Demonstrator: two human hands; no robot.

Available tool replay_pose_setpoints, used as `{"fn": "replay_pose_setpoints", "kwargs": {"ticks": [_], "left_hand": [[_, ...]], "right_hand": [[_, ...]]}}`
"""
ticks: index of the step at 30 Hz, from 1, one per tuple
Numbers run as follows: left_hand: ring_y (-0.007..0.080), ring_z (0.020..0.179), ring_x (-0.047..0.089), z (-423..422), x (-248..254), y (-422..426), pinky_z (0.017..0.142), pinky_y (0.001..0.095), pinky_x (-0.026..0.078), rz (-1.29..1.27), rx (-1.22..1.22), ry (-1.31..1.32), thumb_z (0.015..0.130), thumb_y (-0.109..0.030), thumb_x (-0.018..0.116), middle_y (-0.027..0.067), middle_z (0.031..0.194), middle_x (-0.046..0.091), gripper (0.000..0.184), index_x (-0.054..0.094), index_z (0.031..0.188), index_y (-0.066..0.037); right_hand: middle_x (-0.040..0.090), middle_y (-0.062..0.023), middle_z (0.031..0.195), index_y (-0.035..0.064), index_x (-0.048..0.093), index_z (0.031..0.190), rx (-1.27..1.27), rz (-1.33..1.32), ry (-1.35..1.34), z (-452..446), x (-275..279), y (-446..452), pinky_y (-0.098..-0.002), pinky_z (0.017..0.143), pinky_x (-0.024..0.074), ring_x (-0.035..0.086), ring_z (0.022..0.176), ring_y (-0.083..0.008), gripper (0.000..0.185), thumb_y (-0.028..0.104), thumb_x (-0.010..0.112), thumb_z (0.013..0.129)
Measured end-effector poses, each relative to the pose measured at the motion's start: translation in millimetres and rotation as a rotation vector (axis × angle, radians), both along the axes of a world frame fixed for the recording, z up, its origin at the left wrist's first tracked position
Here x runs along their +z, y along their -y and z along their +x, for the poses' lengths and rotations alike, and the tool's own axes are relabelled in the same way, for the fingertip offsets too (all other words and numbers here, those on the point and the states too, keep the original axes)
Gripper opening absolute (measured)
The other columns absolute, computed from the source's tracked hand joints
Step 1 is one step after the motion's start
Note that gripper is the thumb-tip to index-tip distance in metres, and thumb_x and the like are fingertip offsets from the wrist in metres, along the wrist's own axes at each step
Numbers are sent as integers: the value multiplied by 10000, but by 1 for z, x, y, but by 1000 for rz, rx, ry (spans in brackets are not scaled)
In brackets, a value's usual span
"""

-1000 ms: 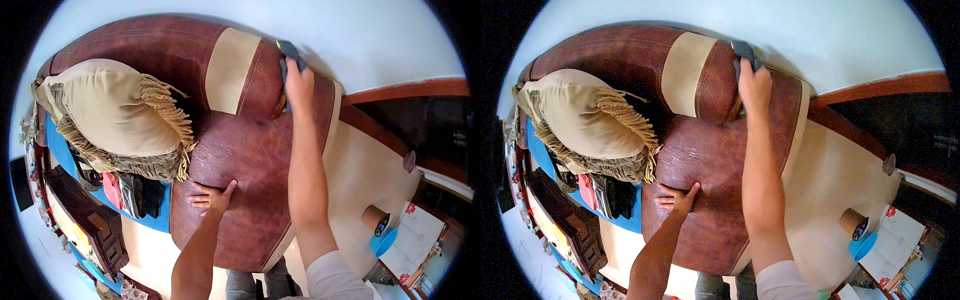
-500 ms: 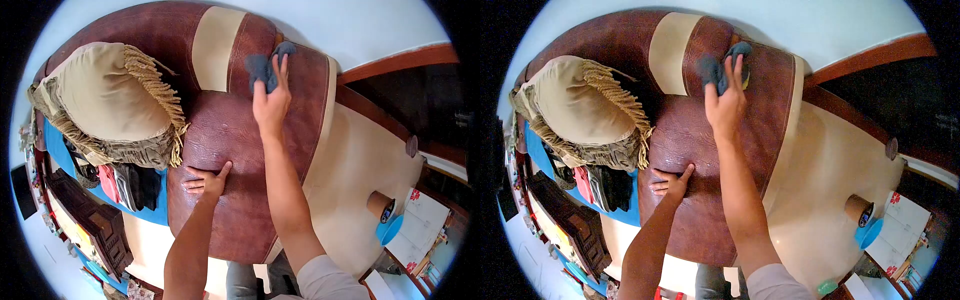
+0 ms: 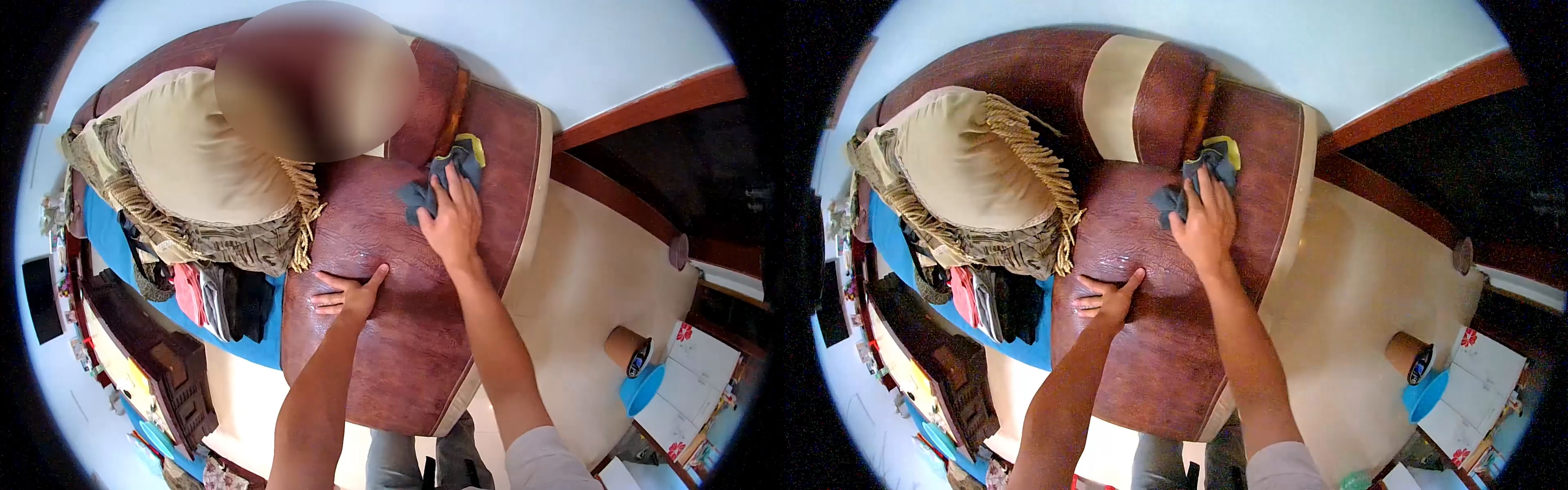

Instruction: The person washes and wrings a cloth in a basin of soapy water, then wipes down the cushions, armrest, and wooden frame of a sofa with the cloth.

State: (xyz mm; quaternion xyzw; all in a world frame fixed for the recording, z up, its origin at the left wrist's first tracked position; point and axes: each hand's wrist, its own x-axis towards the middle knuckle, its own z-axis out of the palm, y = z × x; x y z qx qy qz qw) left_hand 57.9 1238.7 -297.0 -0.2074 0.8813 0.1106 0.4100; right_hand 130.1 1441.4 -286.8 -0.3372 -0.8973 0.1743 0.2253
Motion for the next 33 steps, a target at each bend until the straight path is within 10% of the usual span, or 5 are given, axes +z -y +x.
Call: {"fn": "replay_pose_setpoints", "kwargs": {"ticks": [18,28,29,31,33], "left_hand": [[532,1449,-331,-3,1,-1,1088,813,0,8,12,63,547,-799,840,363,1539,-378,1651,-351,1537,-226],[564,1440,-315,0,5,2,1070,825,-34,31,-3,48,532,-839,813,388,1526,-373,1658,-328,1549,-196],[563,1441,-315,-1,4,2,1073,823,-35,28,-12,45,537,-837,811,389,1525,-372,1654,-330,1548,-196],[563,1442,-314,-1,3,2,1078,818,-35,36,-6,36,558,-823,813,394,1526,-367,1639,-334,1547,-198],[563,1443,-313,-2,3,2,1079,817,-37,24,-18,47,555,-819,818,396,1528,-362,1641,-334,1547,-200]], "right_hand": [[352,-200,1611,-30,437,1490,604,-25,263,-88,-3,25,-472,1251,231,337,1490,-369,792,336,714,844],[749,-183,862,56,787,869,683,-181,417,-198,-10,49,-507,887,544,729,876,-367,417,411,571,892],[732,-190,1124,47,760,1077,704,-344,768,-191,5,40,-476,990,507,686,1087,-355,417,390,602,900],[566,-174,1449,56,630,1341,461,-2,187,-129,-20,35,-449,1113,424,542,1332,-341,546,361,655,888],[356,-118,1628,90,399,1545,393,-129,362,-65,11,16,-437,1185,350,380,1467,-339,777,330,695,867]]}}
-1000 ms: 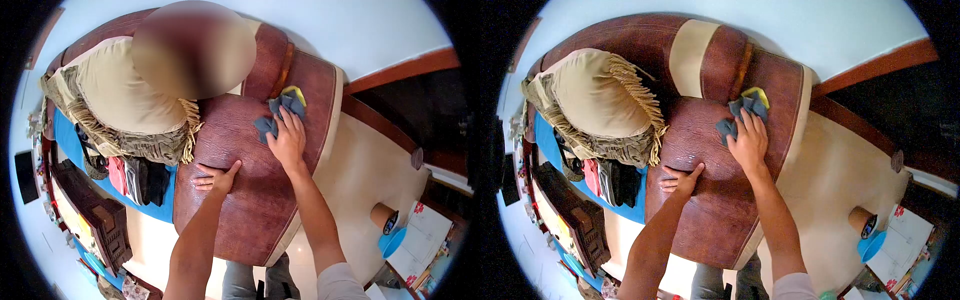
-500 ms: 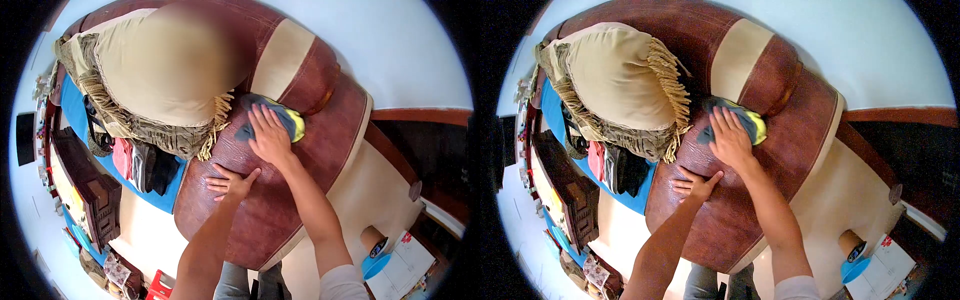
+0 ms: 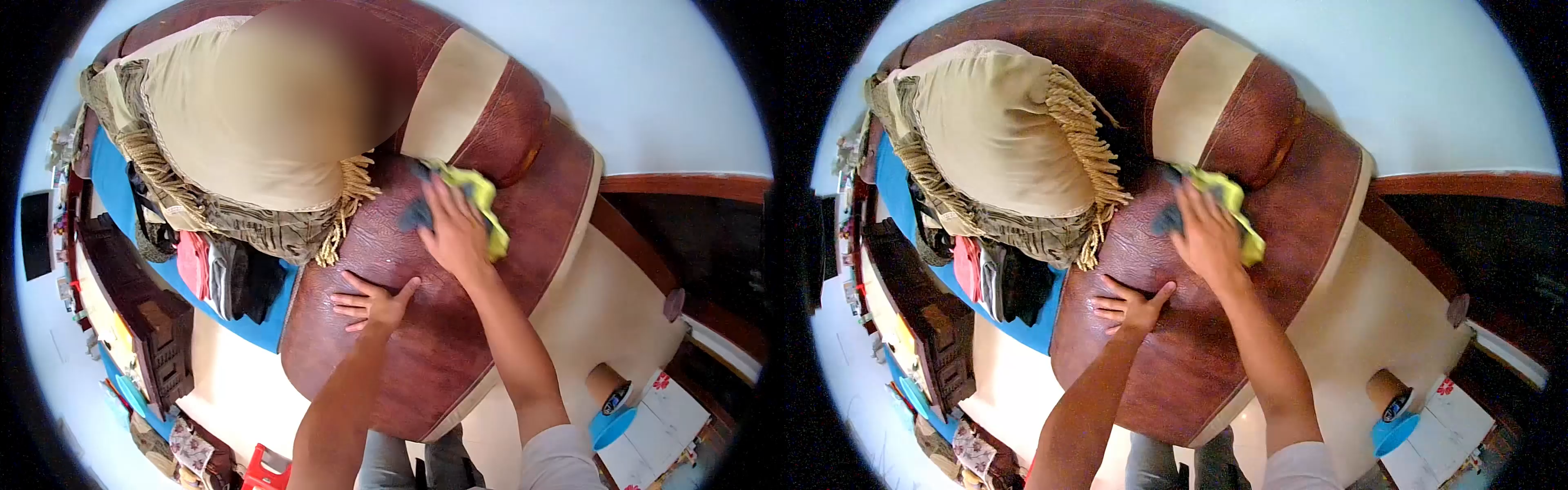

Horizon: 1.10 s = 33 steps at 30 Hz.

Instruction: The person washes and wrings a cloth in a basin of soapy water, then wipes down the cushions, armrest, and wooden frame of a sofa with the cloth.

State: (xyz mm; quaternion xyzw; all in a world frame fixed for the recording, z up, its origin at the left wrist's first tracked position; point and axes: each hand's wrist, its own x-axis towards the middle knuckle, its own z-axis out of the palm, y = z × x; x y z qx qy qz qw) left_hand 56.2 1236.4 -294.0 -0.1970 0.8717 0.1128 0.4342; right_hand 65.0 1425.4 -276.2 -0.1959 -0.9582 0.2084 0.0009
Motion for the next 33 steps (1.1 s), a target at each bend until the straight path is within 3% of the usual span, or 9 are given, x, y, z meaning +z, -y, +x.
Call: {"fn": "replay_pose_setpoints", "kwargs": {"ticks": [3,5,17,18,22,26,28,30,33], "left_hand": [[561,1445,-311,-1,1,1,1081,815,-42,1,7,-3,552,-814,822,394,1531,-358,1644,-330,1549,-197],[560,1446,-312,-2,6,-1,1081,815,-43,13,8,-1,554,-813,822,392,1532,-358,1643,-329,1549,-194],[514,1484,-276,12,-14,2,1102,804,-8,-53,-1,-141,544,-808,834,337,1590,-311,1622,-306,1563,-265],[522,1493,-241,16,-5,-5,1112,795,3,-56,-18,-156,707,-761,768,341,1601,-278,1430,-227,1599,-254],[541,1502,-176,52,-45,6,1145,758,9,228,-581,-516,996,-557,526,356,1616,-197,915,-26,1647,-227],[475,1529,-175,24,-6,-85,1198,676,46,134,-62,-297,905,-673,608,366,1618,-190,1092,-41,1641,-193],[454,1532,-187,-9,-78,-81,1222,623,78,656,418,-83,856,-743,617,357,1619,-204,1214,-124,1625,-164],[452,1520,-38,-19,-90,-110,1230,585,144,540,603,-152,827,-788,615,337,1634,-127,1245,-87,1627,-142],[449,1483,302,31,-12,-213,1222,551,254,-151,479,-590,822,-786,625,299,1659,86,1201,59,1645,-119]], "right_hand": [[297,-188,1645,51,325,1578,-372,-50,49,82,-2,-13,-537,1198,297,325,1482,-414,831,304,672,867],[300,-205,1640,19,325,1569,-542,272,72,122,-13,-20,-531,1235,215,301,1496,-412,824,327,649,877],[375,-183,1608,22,484,1481,-556,277,-129,129,-20,-22,-530,1237,202,320,1492,-391,762,383,645,829],[379,-182,1605,22,488,1477,-555,249,-146,131,-19,-23,-531,1236,204,321,1491,-392,763,381,650,824],[390,-181,1595,23,485,1473,-548,174,-210,137,-20,-28,-549,1221,224,316,1486,-410,805,384,705,788],[392,-178,1596,22,500,1465,-553,109,-262,141,-19,-30,-550,1215,229,332,1477,-410,788,360,697,781],[384,-179,1599,24,492,1471,-557,127,-279,140,-25,-31,-555,1212,232,328,1478,-410,796,355,707,781],[380,-180,1602,29,485,1479,-557,75,-278,141,-22,-30,-562,1212,234,318,1483,-416,805,353,724,782],[379,-171,1604,34,488,1477,-561,32,-271,143,-23,-34,-554,1216,232,307,1492,-409,801,351,736,785]]}}
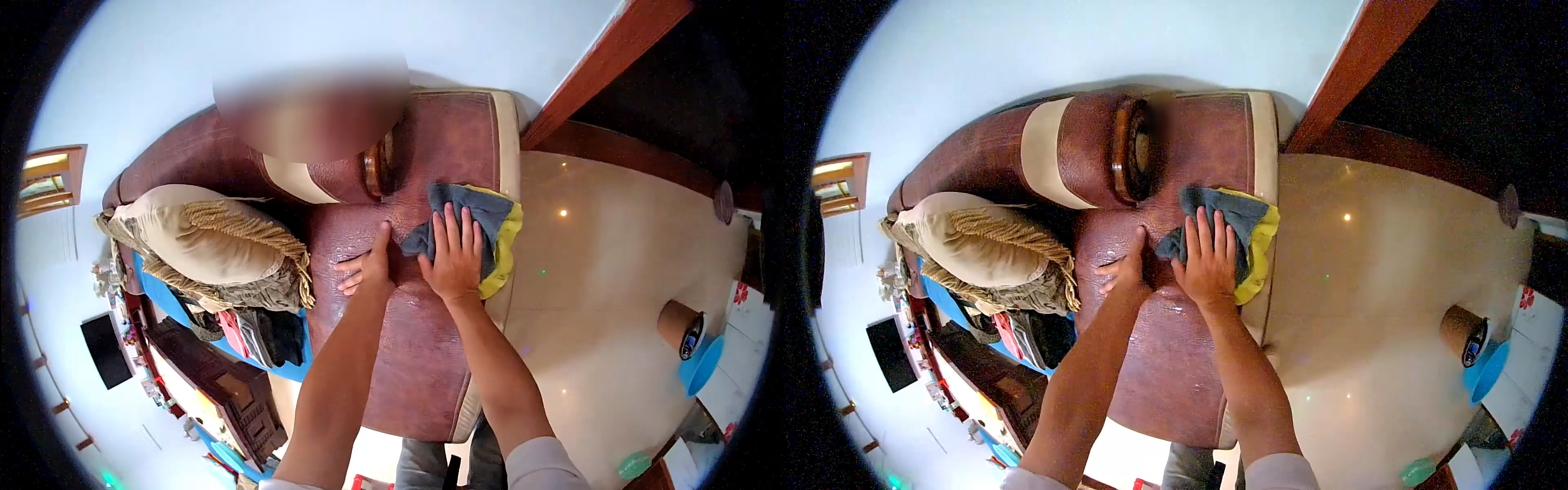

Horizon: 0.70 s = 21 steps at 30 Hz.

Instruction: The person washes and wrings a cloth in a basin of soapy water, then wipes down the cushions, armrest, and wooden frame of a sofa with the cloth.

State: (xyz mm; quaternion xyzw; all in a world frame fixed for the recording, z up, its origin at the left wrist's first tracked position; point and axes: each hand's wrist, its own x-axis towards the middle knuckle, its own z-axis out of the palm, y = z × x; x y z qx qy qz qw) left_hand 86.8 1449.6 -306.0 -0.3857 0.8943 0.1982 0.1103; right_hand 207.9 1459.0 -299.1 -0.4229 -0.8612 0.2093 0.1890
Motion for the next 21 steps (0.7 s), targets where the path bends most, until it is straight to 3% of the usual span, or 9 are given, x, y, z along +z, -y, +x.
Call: {"fn": "replay_pose_setpoints", "kwargs": {"ticks": [1,3,6,8,10,11,13,15,21], "left_hand": [[449,1483,302,4,12,-4,1222,551,254,-13,0,-5,822,-786,625,299,1659,86,1201,59,1645,-119],[384,1468,364,-2,14,4,1220,521,299,468,-50,148,830,-699,700,270,1642,205,1236,-42,1627,-113],[339,1463,385,-66,-63,84,1191,505,372,1330,-172,911,842,-565,778,229,1630,268,1314,-217,1594,-151],[339,1444,415,-78,-99,106,1160,504,420,1533,-121,1047,851,-472,811,192,1636,272,1313,-240,1590,-200],[395,1444,399,-12,22,22,1147,582,403,900,44,380,953,-548,636,153,1664,238,938,55,1645,-294],[399,1448,383,-7,36,11,1149,584,397,781,32,323,947,-555,640,158,1663,217,957,34,1638,-288],[406,1454,351,-14,20,23,1153,587,385,791,-2,367,936,-568,646,168,1662,176,994,-10,1624,-275],[414,1461,318,-21,3,35,1157,590,373,794,-32,429,924,-580,653,177,1660,136,1034,-53,1610,-262],[437,1480,222,-31,-28,48,1170,599,337,658,-102,500,889,-619,672,206,1655,13,1161,-183,1567,-224]], "right_hand": [[379,-167,1605,35,492,1474,3,-13,-2,0,0,1,-549,1218,230,304,1496,-404,796,350,738,786],[376,-156,1609,36,500,1461,17,-80,-18,4,3,2,-537,1222,229,298,1504,-385,766,341,732,798],[504,-168,1508,23,559,1394,-72,-166,-239,2,10,-5,-539,1210,256,411,1444,-379,651,321,709,835],[577,-184,1431,14,587,1361,-237,-252,-546,-2,9,-4,-552,1196,275,477,1396,-392,580,282,690,857],[627,-214,1347,-13,584,1364,-442,-460,-883,-37,16,-12,-496,1178,314,526,1350,-388,499,235,632,933],[620,-219,1355,-19,571,1378,-489,-651,-1052,-56,22,-19,-470,1174,321,521,1356,-375,494,224,618,951],[617,-202,1371,-45,566,1373,-434,-915,-1241,-91,35,-41,-393,1155,339,519,1352,-306,488,241,613,981],[576,-196,1434,-64,536,1401,-247,-832,-1192,-130,38,-61,-347,1151,336,507,1361,-255,529,258,621,990],[389,-281,1572,-31,387,1536,31,-693,-996,-102,26,-31,-434,1213,256,362,1471,-399,667,228,595,958]]}}
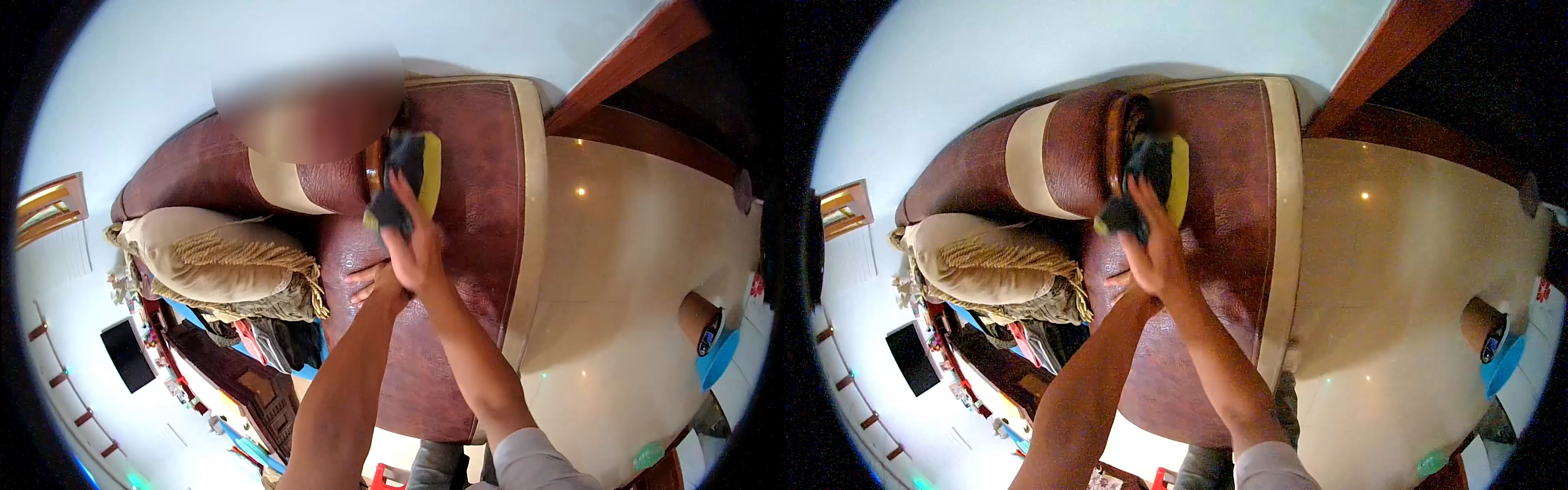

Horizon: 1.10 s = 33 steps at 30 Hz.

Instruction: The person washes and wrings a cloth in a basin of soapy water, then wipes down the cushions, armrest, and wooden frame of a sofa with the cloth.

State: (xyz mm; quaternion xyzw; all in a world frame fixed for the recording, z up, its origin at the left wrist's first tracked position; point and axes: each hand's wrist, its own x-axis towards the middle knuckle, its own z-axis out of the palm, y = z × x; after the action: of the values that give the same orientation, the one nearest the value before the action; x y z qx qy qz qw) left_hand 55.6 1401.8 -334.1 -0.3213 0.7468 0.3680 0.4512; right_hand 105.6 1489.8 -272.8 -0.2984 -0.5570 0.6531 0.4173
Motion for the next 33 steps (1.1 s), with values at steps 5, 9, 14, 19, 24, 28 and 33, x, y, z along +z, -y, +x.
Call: {"fn": "replay_pose_setpoints", "kwargs": {"ticks": [5,9,14,19,24,28,33], "left_hand": [[457,1496,141,-4,-31,13,1180,607,306,-158,-113,38,860,-651,688,230,1652,-90,1273,-291,1532,-192],[472,1509,77,-7,-57,31,1189,614,282,-218,-161,81,837,-677,701,250,1648,-171,1367,-378,1504,-167],[450,1475,300,7,47,-20,1077,583,484,-61,10,-130,745,-533,865,231,1622,-283,1547,-478,1436,-196],[440,1470,319,7,37,-16,1101,543,482,-99,8,-127,744,-636,823,269,1625,-257,1531,-454,1459,-187],[345,1537,226,-1,2,11,1229,555,282,331,-37,183,920,-723,543,117,1708,120,1102,-126,1631,-211],[403,1538,50,10,1,1,1246,556,197,-8,52,-87,791,-743,672,227,1656,-67,1342,-261,1559,-161],[402,1537,47,9,-3,-7,1249,546,186,-250,-103,-216,786,-745,670,230,1651,-61,1334,-245,1556,-154]], "right_hand": [[260,-328,1614,-43,241,1585,42,82,79,-4,16,7,-489,1238,196,273,1494,-492,789,246,596,942],[233,-352,1611,-45,173,1598,-88,186,91,-57,16,-61,-498,1253,143,200,1512,-508,825,245,589,947],[244,-254,1649,-20,200,1600,56,-66,264,-57,7,-99,-552,1256,70,155,1527,-489,698,313,404,1021],[292,-302,1607,-18,524,1214,-14,120,469,-71,-2,-123,-622,1224,165,316,1481,-452,329,195,335,1049],[385,-313,1552,-22,544,1204,-80,-27,351,-73,5,-114,-605,1210,223,370,1448,-461,318,170,370,1020],[425,-315,1528,-21,431,1496,-83,-268,16,-51,21,-57,-469,1219,265,390,1441,-454,576,193,452,961],[424,-328,1517,-79,377,1513,-92,136,149,0,6,24,-471,1211,277,368,1442,-482,623,184,496,961]]}}
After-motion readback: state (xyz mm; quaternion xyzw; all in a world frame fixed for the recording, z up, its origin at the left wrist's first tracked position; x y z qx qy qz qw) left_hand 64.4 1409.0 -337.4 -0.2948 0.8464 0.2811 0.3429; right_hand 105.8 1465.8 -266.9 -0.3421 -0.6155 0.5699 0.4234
